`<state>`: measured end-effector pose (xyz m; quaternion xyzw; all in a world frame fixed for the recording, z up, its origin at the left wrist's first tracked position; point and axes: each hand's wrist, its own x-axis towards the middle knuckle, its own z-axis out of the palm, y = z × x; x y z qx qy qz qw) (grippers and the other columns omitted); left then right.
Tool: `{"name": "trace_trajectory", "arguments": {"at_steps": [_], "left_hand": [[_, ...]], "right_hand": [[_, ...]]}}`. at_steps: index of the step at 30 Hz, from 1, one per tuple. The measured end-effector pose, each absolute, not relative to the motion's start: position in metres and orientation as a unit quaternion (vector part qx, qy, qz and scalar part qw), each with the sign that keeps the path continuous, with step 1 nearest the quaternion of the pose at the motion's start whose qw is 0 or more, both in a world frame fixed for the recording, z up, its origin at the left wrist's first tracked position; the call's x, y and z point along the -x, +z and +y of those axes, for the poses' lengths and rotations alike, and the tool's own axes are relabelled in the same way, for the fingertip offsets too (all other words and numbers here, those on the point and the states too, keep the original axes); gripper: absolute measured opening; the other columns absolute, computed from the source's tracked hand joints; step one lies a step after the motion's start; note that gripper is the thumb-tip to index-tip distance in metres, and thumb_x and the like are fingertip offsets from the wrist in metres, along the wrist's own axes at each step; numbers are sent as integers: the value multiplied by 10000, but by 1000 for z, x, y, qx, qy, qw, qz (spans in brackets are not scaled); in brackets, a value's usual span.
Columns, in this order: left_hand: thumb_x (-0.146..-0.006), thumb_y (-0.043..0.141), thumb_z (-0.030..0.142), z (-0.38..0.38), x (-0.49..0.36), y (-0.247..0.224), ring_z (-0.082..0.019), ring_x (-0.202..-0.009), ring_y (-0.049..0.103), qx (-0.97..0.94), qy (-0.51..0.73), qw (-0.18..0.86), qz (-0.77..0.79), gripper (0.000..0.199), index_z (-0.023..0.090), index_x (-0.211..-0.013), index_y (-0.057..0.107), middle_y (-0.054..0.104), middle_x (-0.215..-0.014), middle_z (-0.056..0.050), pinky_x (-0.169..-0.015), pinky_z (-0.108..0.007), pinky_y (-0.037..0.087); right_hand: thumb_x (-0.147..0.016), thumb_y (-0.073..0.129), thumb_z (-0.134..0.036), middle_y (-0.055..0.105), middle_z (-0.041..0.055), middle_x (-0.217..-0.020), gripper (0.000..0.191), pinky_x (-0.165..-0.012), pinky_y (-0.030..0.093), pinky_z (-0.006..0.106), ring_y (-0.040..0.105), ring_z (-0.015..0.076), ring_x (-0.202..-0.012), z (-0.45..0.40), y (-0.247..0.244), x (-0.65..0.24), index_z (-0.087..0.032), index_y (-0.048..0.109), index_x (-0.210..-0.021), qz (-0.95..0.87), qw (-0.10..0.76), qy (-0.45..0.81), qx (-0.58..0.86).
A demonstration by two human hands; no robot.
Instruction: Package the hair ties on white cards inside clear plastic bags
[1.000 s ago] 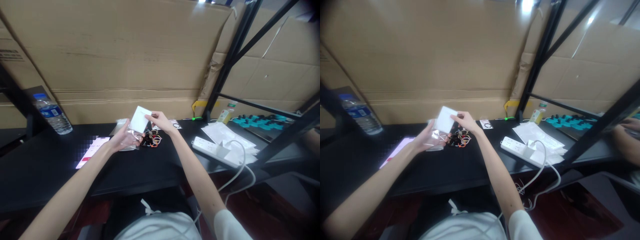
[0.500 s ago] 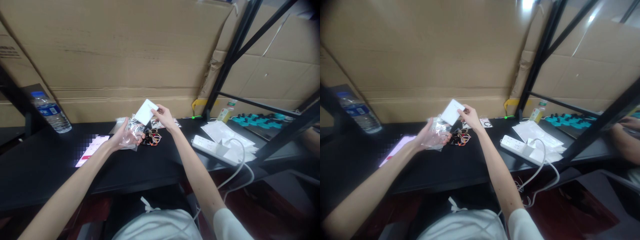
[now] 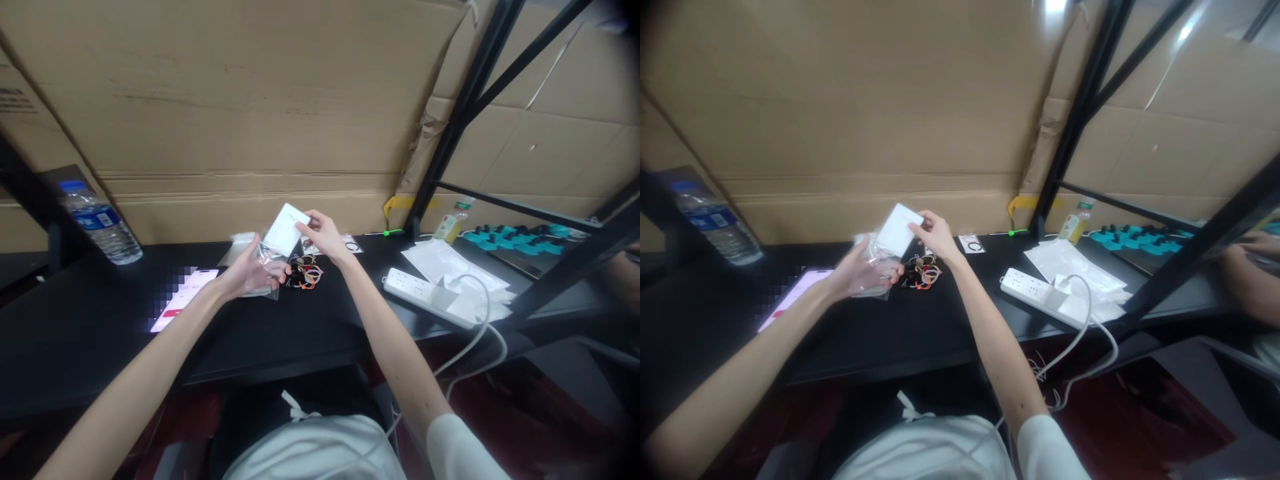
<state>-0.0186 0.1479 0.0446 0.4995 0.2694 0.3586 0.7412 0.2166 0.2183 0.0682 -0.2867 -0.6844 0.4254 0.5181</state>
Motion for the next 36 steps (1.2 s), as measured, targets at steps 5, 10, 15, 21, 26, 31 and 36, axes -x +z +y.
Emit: {"name": "trace_trajectory", "arguments": {"at_steps": [5,10,15,21,26,31,36], "left_hand": [[-1055,410,691,149,18,44,-297,-846,742,-499,379,732,269,674,110,-1246,693,765,-1067,-225,-727,-381,572],[-1060,347,713,147,16,46,-310,-850,747,-488,396,728,272,757,90,-1269,723,768,-1014,-228,-742,-401,599],[-1056,291,735,149,16,44,-330,-864,751,-463,412,739,263,814,98,-1354,702,768,-1024,-235,-790,-457,616],[-1072,314,687,150,14,43,-344,-875,754,-481,409,735,248,755,105,-1390,673,765,-1069,-249,-782,-480,625],[-1074,333,662,146,14,46,-341,-889,742,-460,409,750,243,729,85,-1336,695,754,-1045,-246,-802,-485,620],[-1067,392,627,144,13,49,-325,-858,733,-434,409,767,236,679,83,-1335,698,749,-1028,-240,-802,-481,618],[-1071,343,651,143,14,49,-337,-846,734,-440,417,763,224,695,133,-1415,655,752,-1030,-238,-784,-504,614]], "right_hand": [[-877,776,-422,757,72,-1031,400,-576,547,265,675,177,-807,215,66,-213,-221,612,-1181,-706,497,397,310],[-880,771,-393,747,42,-1003,429,-745,601,339,708,197,-850,211,64,-210,-239,576,-1230,-750,486,347,284],[-872,765,-400,728,69,-1153,425,-655,600,322,675,176,-806,207,64,-207,-244,611,-1237,-750,487,343,287],[-876,788,-369,742,61,-1207,389,-704,620,335,701,163,-794,199,64,-201,-239,674,-1224,-758,498,314,280],[-878,794,-381,736,59,-1176,402,-656,618,317,717,155,-748,198,66,-199,-245,654,-1230,-738,512,318,303],[-832,827,-415,716,74,-1170,476,-554,600,286,710,157,-732,200,65,-198,-241,580,-1200,-712,512,368,308],[-836,819,-405,715,33,-1008,406,-697,656,322,702,175,-832,199,62,-196,-244,600,-1139,-728,508,349,301]]}}
